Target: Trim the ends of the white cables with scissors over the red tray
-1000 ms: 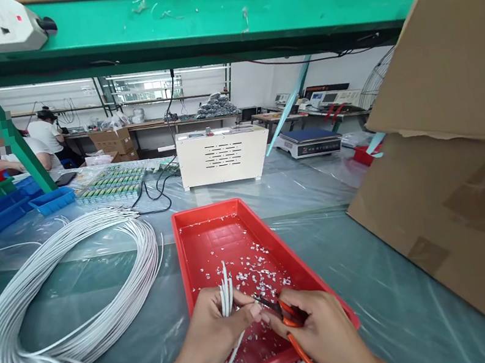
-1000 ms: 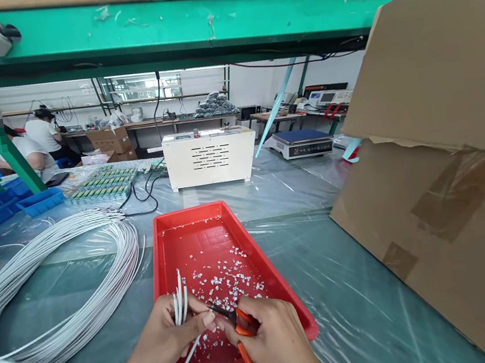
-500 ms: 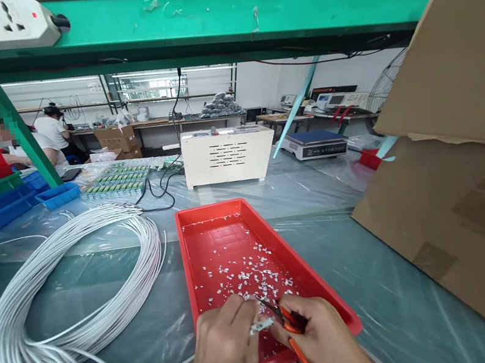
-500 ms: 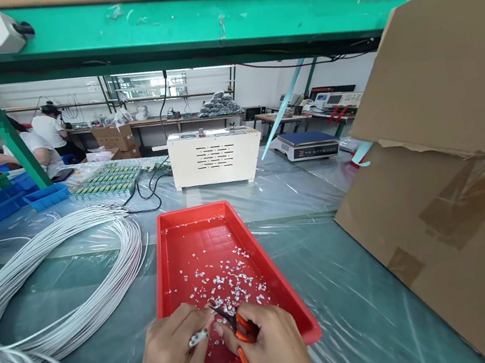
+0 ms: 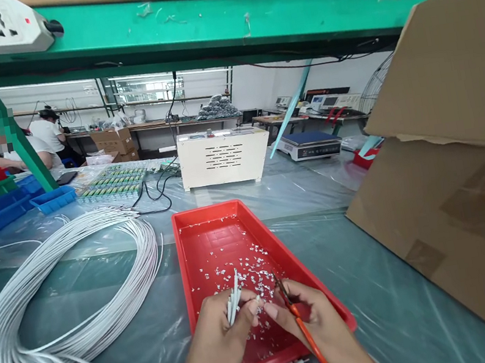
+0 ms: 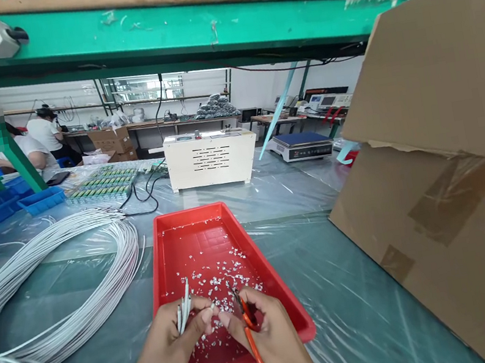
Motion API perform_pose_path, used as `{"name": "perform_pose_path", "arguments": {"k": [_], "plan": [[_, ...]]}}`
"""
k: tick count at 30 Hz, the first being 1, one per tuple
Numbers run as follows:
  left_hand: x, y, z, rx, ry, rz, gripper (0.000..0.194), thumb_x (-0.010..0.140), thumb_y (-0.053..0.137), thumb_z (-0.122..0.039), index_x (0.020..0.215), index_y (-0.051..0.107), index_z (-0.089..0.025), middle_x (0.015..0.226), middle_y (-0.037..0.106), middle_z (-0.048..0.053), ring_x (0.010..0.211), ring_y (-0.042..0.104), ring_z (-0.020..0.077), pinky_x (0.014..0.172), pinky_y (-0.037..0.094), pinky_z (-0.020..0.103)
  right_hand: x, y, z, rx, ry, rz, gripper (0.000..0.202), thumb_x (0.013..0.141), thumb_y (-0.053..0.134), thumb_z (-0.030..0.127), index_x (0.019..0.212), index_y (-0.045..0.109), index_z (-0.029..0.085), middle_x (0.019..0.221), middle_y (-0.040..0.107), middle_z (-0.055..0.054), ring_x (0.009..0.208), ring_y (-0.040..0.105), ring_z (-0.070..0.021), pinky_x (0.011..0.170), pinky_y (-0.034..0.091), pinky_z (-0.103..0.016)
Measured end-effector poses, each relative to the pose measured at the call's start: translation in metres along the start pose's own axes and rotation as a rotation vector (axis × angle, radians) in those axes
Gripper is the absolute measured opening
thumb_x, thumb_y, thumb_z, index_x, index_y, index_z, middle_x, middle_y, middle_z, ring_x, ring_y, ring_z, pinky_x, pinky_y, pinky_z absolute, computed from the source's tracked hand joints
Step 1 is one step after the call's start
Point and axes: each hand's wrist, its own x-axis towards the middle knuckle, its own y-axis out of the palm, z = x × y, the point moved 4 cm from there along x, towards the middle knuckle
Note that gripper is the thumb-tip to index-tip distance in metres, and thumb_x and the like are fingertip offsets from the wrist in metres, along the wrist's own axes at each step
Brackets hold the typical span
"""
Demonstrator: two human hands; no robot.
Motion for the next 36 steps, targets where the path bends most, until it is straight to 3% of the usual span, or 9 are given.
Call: {"name": "perform_pose_path", "arguments": {"k": [4, 7, 16, 18, 20, 23, 25, 31, 36], "plan": [[0.000, 0.002, 0.005, -0.048, -0.003, 0.006, 0.020, 0.083, 0.050, -0.026, 0.079, 0.065, -0.014, 0.064, 0.056, -0.001, 0.062, 0.048, 0.0142, 0.058, 0.035, 0.023, 0.000, 0.001, -0.002, 0.251, 0.119, 0.076, 0.021, 0.072, 0.062, 0.037, 0.074, 0.059, 0.016, 0.067, 0.059, -0.001, 0.059, 0.052, -0.0140, 0.055, 0.043, -0.023], [0.000, 0.003, 0.006, -0.037, 0.001, 0.020, 0.022, 0.083, 0.049, -0.028, 0.075, 0.064, -0.013, 0.063, 0.054, -0.001, 0.060, 0.046, 0.0137, 0.058, 0.034, 0.023, -0.001, 0.002, -0.003, 0.331, 0.135, 0.103, 0.017, 0.070, 0.065, 0.032, 0.077, 0.064, 0.016, 0.064, 0.063, -0.001, 0.057, 0.055, -0.0143, 0.054, 0.043, -0.022], [0.001, 0.006, 0.005, 0.028, 0.027, 0.016, 0.025, 0.084, 0.047, -0.028, 0.076, 0.067, -0.014, 0.061, 0.056, -0.001, 0.057, 0.043, 0.0122, 0.053, 0.032, 0.022, -0.002, 0.002, -0.009, 0.245, 0.089, 0.034, 0.015, 0.070, 0.064, 0.030, 0.072, 0.067, 0.015, 0.057, 0.060, 0.000, 0.048, 0.049, -0.0108, 0.045, 0.039, -0.020], [0.002, 0.005, 0.006, 0.037, 0.025, 0.000, 0.023, 0.083, 0.048, -0.026, 0.079, 0.068, -0.015, 0.064, 0.061, 0.000, 0.058, 0.046, 0.0130, 0.054, 0.034, 0.022, -0.002, -0.004, -0.005, 0.125, -0.014, -0.043, 0.013, 0.072, 0.062, 0.026, 0.074, 0.067, 0.015, 0.060, 0.062, -0.001, 0.051, 0.053, -0.0127, 0.048, 0.042, -0.022], [0.001, 0.004, 0.006, 0.037, 0.012, -0.032, 0.021, 0.081, 0.050, -0.024, 0.079, 0.069, -0.015, 0.066, 0.064, 0.001, 0.060, 0.050, 0.0142, 0.056, 0.037, 0.022, -0.002, -0.011, 0.002, -0.059, -0.214, -0.099, 0.012, 0.073, 0.060, 0.020, 0.082, 0.068, 0.016, 0.061, 0.060, -0.001, 0.054, 0.054, -0.0140, 0.052, 0.043, -0.024], [0.001, 0.004, 0.004, -0.002, 0.002, -0.014, 0.020, 0.079, 0.050, -0.020, 0.077, 0.070, -0.015, 0.066, 0.066, 0.002, 0.062, 0.055, 0.0155, 0.059, 0.041, 0.023, -0.006, -0.015, 0.015, -0.338, -0.592, -0.055, 0.024, 0.072, 0.055, 0.009, 0.092, 0.066, 0.018, 0.057, 0.054, 0.001, 0.053, 0.047, -0.0139, 0.053, 0.037, -0.027], [0.001, 0.006, 0.002, -0.064, 0.013, 0.052, 0.022, 0.078, 0.049, -0.017, 0.075, 0.070, -0.015, 0.067, 0.067, 0.002, 0.065, 0.058, 0.0158, 0.062, 0.043, 0.023, -0.007, -0.015, 0.018, -0.462, -0.739, 0.007, 0.027, 0.072, 0.051, 0.004, 0.090, 0.066, 0.017, 0.055, 0.052, 0.000, 0.053, 0.041, -0.0142, 0.052, 0.033, -0.027], [0.002, 0.006, 0.006, 0.012, 0.034, 0.087, 0.020, 0.077, 0.050, -0.015, 0.069, 0.068, -0.016, 0.064, 0.067, 0.000, 0.061, 0.058, 0.0137, 0.057, 0.041, 0.020, -0.010, -0.014, 0.027, -0.568, -0.909, 0.057, 0.023, 0.070, 0.044, -0.001, 0.072, 0.062, 0.015, 0.054, 0.054, -0.002, 0.054, 0.037, -0.0143, 0.052, 0.028, -0.027], [0.003, 0.007, 0.006, 0.221, 0.057, 0.094, 0.021, 0.076, 0.049, -0.015, 0.068, 0.068, -0.016, 0.064, 0.068, 0.000, 0.060, 0.059, 0.0142, 0.056, 0.040, 0.020, -0.011, -0.008, 0.025, -0.618, -0.880, 0.120, 0.022, 0.071, 0.042, 0.001, 0.064, 0.058, 0.016, 0.054, 0.053, -0.001, 0.054, 0.036, -0.0135, 0.052, 0.026, -0.026]]}}
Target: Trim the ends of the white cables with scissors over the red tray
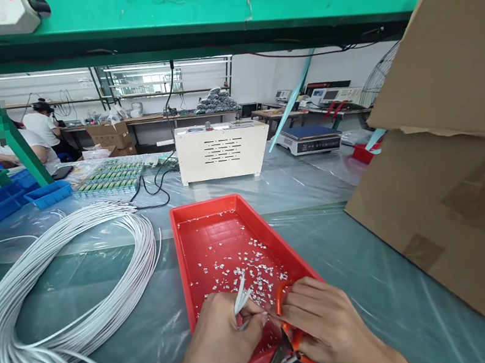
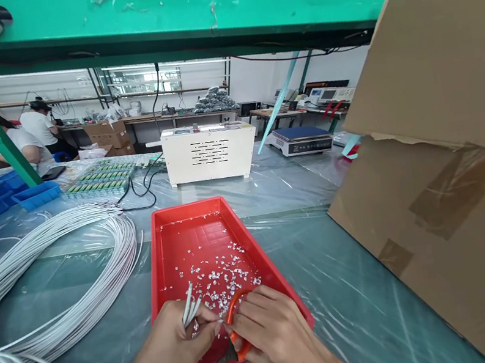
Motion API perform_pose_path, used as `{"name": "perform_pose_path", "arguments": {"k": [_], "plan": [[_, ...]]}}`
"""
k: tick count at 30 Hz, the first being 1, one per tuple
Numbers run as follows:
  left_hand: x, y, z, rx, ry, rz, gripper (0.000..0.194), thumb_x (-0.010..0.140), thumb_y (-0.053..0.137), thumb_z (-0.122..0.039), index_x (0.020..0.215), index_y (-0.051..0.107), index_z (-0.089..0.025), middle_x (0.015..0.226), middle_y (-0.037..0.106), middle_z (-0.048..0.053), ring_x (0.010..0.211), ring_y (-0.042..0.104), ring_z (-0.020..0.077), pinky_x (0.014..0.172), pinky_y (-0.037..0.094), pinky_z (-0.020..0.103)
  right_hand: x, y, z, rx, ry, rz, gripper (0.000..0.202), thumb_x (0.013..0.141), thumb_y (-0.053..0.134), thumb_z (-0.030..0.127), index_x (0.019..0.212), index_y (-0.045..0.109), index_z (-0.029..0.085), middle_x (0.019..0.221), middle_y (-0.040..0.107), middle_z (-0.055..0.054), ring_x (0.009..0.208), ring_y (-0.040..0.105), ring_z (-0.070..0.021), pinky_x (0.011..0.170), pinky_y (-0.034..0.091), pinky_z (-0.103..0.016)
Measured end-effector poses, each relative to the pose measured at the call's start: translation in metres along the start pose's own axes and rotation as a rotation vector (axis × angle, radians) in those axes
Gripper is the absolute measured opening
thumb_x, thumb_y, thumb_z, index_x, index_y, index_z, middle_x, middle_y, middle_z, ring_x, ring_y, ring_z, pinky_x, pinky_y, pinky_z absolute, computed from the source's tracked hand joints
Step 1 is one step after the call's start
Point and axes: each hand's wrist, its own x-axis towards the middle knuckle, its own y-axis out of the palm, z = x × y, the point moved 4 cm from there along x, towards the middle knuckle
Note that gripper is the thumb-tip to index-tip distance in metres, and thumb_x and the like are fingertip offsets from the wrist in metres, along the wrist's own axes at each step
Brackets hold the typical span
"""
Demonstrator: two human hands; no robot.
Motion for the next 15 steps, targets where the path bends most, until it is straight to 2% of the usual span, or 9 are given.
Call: {"name": "perform_pose_path", "arguments": {"k": [5, 10, 15], "plan": [[-0.002, 0.000, -0.006, 0.112, 0.027, -0.001, 0.021, 0.075, 0.049, -0.013, 0.066, 0.068, -0.017, 0.062, 0.068, 0.000, 0.057, 0.059, 0.0142, 0.057, 0.040, 0.020, 0.000, 0.007, -0.001, 0.067, 0.092, 0.068, 0.021, 0.067, 0.042, 0.003, 0.054, 0.050, 0.017, 0.049, 0.049, 0.001, 0.050, 0.035, -0.0124, 0.050, 0.022, -0.027], [-0.003, 0.002, -0.008, 0.126, 0.039, 0.037, 0.021, 0.075, 0.050, -0.015, 0.069, 0.070, -0.017, 0.065, 0.070, 0.001, 0.058, 0.060, 0.0141, 0.058, 0.040, 0.020, 0.001, 0.009, -0.003, 0.190, 0.236, 0.096, 0.016, 0.054, 0.042, 0.003, 0.054, 0.047, 0.018, 0.051, 0.049, 0.003, 0.050, 0.037, -0.0110, 0.051, 0.023, -0.024], [-0.002, -0.001, -0.004, 0.086, -0.011, 0.102, 0.020, 0.075, 0.052, -0.020, 0.072, 0.072, -0.017, 0.061, 0.068, -0.001, 0.053, 0.055, 0.0130, 0.053, 0.038, 0.020, -0.005, 0.016, -0.012, 0.397, 0.588, 0.141, 0.013, 0.050, 0.044, 0.004, 0.051, 0.047, 0.017, 0.050, 0.045, 0.005, 0.049, 0.038, -0.0092, 0.049, 0.026, -0.021]]}}
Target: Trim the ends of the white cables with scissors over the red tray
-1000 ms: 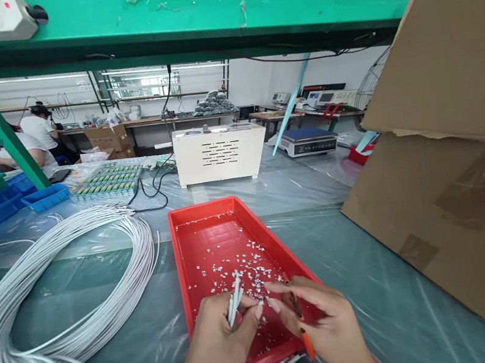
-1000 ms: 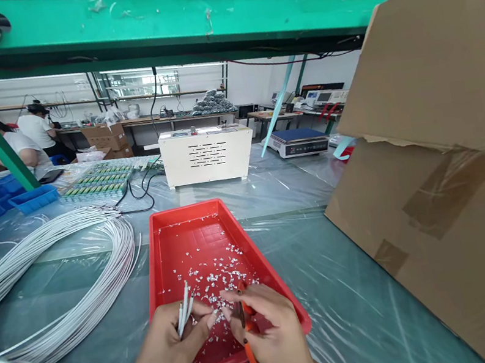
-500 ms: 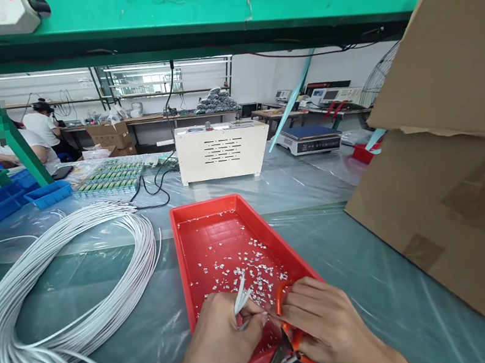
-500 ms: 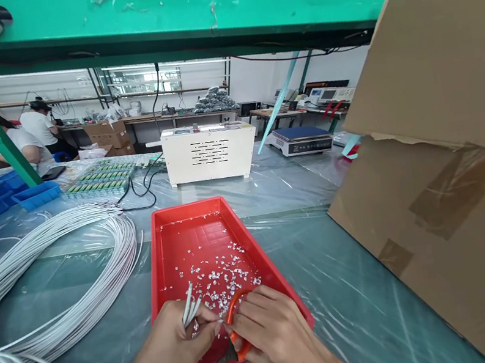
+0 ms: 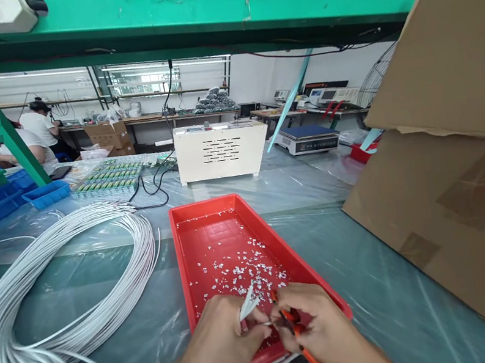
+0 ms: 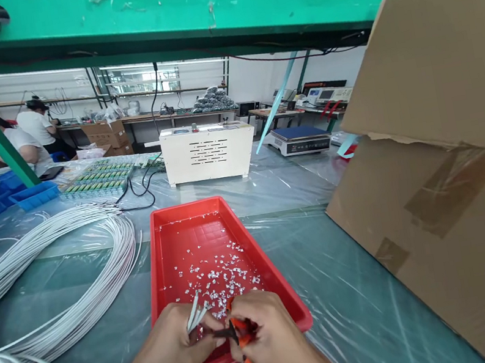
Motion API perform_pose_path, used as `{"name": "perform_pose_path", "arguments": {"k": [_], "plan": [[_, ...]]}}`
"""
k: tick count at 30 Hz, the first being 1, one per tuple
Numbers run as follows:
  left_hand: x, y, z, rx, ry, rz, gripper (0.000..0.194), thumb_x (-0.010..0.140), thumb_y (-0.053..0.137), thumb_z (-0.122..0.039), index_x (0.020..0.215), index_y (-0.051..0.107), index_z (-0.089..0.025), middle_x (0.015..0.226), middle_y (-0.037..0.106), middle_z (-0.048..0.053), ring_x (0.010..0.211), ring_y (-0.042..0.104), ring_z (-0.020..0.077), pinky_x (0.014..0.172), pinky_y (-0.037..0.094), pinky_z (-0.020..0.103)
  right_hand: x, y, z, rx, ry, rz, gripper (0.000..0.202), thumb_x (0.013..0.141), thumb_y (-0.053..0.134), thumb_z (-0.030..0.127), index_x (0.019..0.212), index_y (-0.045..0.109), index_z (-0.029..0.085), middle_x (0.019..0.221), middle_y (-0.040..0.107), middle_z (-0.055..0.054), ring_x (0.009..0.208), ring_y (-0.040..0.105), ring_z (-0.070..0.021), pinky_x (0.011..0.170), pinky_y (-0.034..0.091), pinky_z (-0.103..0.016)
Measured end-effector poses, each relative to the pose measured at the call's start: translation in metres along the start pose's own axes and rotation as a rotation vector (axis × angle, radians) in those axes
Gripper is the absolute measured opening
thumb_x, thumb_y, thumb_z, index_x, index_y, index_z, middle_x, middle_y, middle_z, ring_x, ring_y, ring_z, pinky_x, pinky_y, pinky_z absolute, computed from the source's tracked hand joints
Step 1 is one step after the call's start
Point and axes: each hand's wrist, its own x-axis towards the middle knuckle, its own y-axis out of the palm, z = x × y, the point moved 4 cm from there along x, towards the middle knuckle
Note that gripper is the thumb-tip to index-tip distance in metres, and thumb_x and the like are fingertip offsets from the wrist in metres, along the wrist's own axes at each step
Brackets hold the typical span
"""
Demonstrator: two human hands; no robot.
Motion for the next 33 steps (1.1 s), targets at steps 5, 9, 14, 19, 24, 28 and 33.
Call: {"name": "perform_pose_path", "arguments": {"k": [5, 9, 14, 19, 24, 28, 33], "plan": [[0.000, -0.001, 0.008, -0.204, -0.106, -0.011, 0.021, 0.077, 0.052, -0.027, 0.072, 0.068, -0.014, 0.057, 0.060, -0.001, 0.046, 0.048, 0.0097, 0.044, 0.035, 0.019, 0.005, -0.003, -0.009, 0.330, 0.203, -0.136, 0.010, 0.063, 0.052, 0.011, 0.054, 0.051, 0.015, 0.049, 0.044, 0.005, 0.046, 0.036, -0.0079, 0.045, 0.030, -0.019], [0.001, 0.003, 0.012, -0.417, -0.186, -0.004, 0.022, 0.077, 0.051, -0.029, 0.074, 0.063, -0.011, 0.061, 0.058, 0.000, 0.040, 0.046, 0.0072, 0.039, 0.033, 0.018, 0.006, 0.000, -0.014, 0.517, 0.271, -0.119, 0.009, 0.067, 0.062, 0.018, 0.059, 0.060, 0.014, 0.050, 0.045, 0.004, 0.048, 0.037, -0.0083, 0.045, 0.031, -0.020], [0.002, 0.002, 0.012, -0.480, -0.190, -0.076, 0.019, 0.075, 0.055, -0.026, 0.077, 0.062, -0.010, 0.059, 0.057, -0.001, 0.041, 0.048, 0.0077, 0.040, 0.035, 0.018, 0.003, 0.009, -0.015, 0.670, 0.309, -0.083, 0.009, 0.064, 0.071, 0.024, 0.068, 0.070, 0.016, 0.050, 0.050, 0.003, 0.047, 0.041, -0.0094, 0.046, 0.033, -0.021], [0.001, 0.004, 0.013, -0.460, -0.157, -0.147, 0.015, 0.075, 0.056, -0.025, 0.074, 0.062, -0.012, 0.052, 0.053, -0.004, 0.041, 0.047, 0.0079, 0.041, 0.036, 0.018, 0.001, 0.014, -0.018, 0.702, 0.352, -0.127, 0.011, 0.061, 0.072, 0.024, 0.068, 0.070, 0.015, 0.051, 0.055, 0.002, 0.046, 0.040, -0.0090, 0.045, 0.033, -0.021], [-0.001, 0.007, 0.016, -0.328, -0.133, -0.218, 0.016, 0.077, 0.053, -0.026, 0.071, 0.061, -0.014, 0.056, 0.053, -0.003, 0.045, 0.050, 0.0105, 0.044, 0.038, 0.019, 0.000, 0.016, -0.020, 0.657, 0.360, -0.193, 0.009, 0.061, 0.071, 0.022, 0.063, 0.067, 0.014, 0.050, 0.051, 0.003, 0.046, 0.036, -0.0075, 0.045, 0.030, -0.020], [-0.003, 0.007, 0.013, -0.160, -0.076, -0.257, 0.020, 0.078, 0.050, -0.025, 0.063, 0.059, -0.015, 0.055, 0.054, -0.002, 0.050, 0.051, 0.0124, 0.047, 0.037, 0.020, -0.002, 0.020, -0.018, 0.651, 0.370, -0.210, 0.009, 0.063, 0.068, 0.021, 0.061, 0.064, 0.014, 0.051, 0.050, 0.003, 0.047, 0.036, -0.0076, 0.045, 0.030, -0.019], [-0.004, 0.008, 0.011, -0.091, -0.056, -0.278, 0.025, 0.078, 0.051, -0.025, 0.055, 0.055, -0.015, 0.051, 0.052, -0.002, 0.050, 0.049, 0.0125, 0.046, 0.035, 0.020, -0.003, 0.021, -0.015, 0.665, 0.362, -0.222, 0.012, 0.064, 0.066, 0.022, 0.058, 0.060, 0.014, 0.051, 0.049, 0.004, 0.046, 0.036, -0.0074, 0.045, 0.030, -0.020]]}}
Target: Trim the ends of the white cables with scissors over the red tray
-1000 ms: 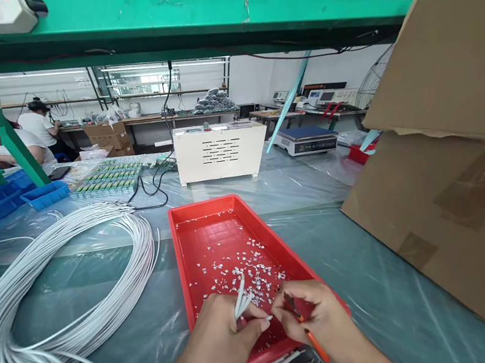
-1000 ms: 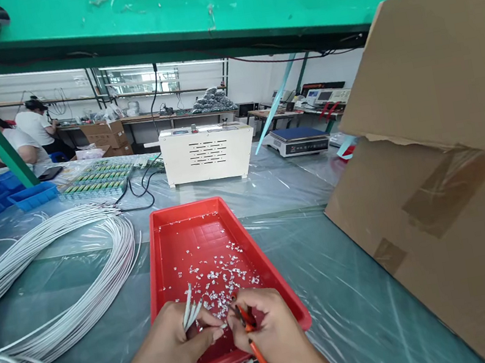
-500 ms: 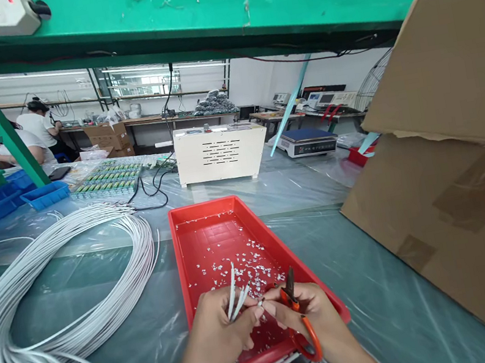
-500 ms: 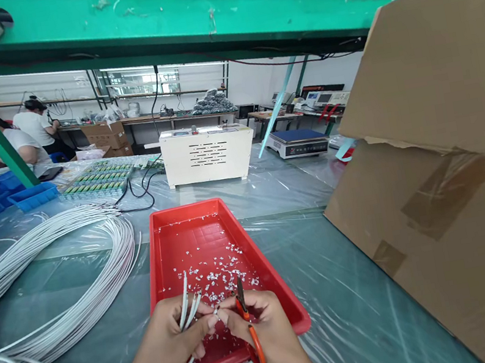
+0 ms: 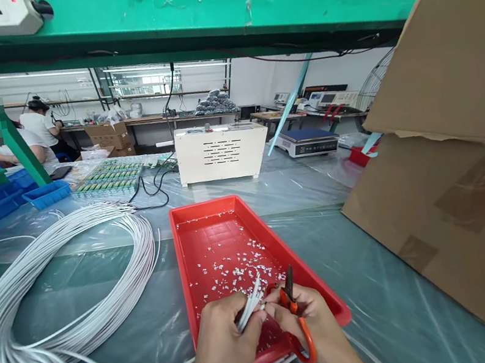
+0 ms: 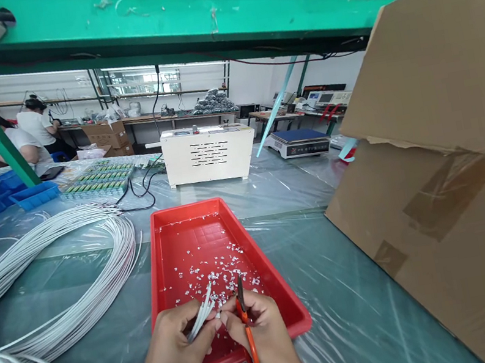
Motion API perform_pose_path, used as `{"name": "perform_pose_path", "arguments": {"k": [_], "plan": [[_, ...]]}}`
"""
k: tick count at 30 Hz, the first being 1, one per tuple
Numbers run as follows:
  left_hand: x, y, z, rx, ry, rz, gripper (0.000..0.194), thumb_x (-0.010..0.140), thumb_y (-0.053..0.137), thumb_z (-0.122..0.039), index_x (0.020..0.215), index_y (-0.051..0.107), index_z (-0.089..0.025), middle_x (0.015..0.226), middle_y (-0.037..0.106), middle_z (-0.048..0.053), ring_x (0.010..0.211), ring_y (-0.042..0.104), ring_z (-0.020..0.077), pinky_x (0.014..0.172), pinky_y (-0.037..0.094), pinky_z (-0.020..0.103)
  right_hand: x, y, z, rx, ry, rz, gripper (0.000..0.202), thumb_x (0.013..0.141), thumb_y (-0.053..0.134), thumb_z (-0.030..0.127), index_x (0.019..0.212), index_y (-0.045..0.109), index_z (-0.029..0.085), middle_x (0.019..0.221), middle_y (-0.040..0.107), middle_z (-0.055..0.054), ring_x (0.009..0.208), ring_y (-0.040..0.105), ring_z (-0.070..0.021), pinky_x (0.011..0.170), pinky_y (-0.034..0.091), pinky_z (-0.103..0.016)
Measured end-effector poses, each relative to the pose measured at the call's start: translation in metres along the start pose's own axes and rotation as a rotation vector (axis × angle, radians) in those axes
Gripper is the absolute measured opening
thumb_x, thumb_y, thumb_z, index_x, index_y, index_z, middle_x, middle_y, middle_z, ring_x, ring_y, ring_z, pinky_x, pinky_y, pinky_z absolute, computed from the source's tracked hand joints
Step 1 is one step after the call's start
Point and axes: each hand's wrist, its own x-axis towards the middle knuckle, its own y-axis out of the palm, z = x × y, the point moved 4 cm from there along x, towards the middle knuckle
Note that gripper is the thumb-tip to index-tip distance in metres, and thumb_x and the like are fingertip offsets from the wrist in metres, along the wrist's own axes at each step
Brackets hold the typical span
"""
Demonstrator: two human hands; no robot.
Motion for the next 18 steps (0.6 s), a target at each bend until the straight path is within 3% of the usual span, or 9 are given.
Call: {"name": "perform_pose_path", "arguments": {"k": [8, 18], "plan": [[0.004, 0.003, 0.001, -0.364, -0.197, 0.129, 0.010, 0.070, 0.059, -0.022, 0.070, 0.060, -0.012, 0.056, 0.052, -0.003, 0.048, 0.047, 0.0097, 0.046, 0.042, 0.021, 0.002, -0.002, -0.006, 0.050, 0.056, 0.006, 0.020, 0.063, 0.069, 0.027, 0.057, 0.053, 0.016, 0.049, 0.046, 0.004, 0.044, 0.039, -0.0081, 0.041, 0.032, -0.019], [0.007, 0.003, 0.001, -0.479, -0.229, 0.045, 0.006, 0.065, 0.061, -0.015, 0.066, 0.056, -0.012, 0.053, 0.048, -0.006, 0.046, 0.044, 0.0072, 0.043, 0.040, 0.018, 0.001, -0.002, 0.006, 0.059, 0.027, 0.035, 0.016, 0.065, 0.070, 0.030, 0.065, 0.064, 0.015, 0.051, 0.047, 0.005, 0.047, 0.035, -0.0069, 0.045, 0.029, -0.019]]}}
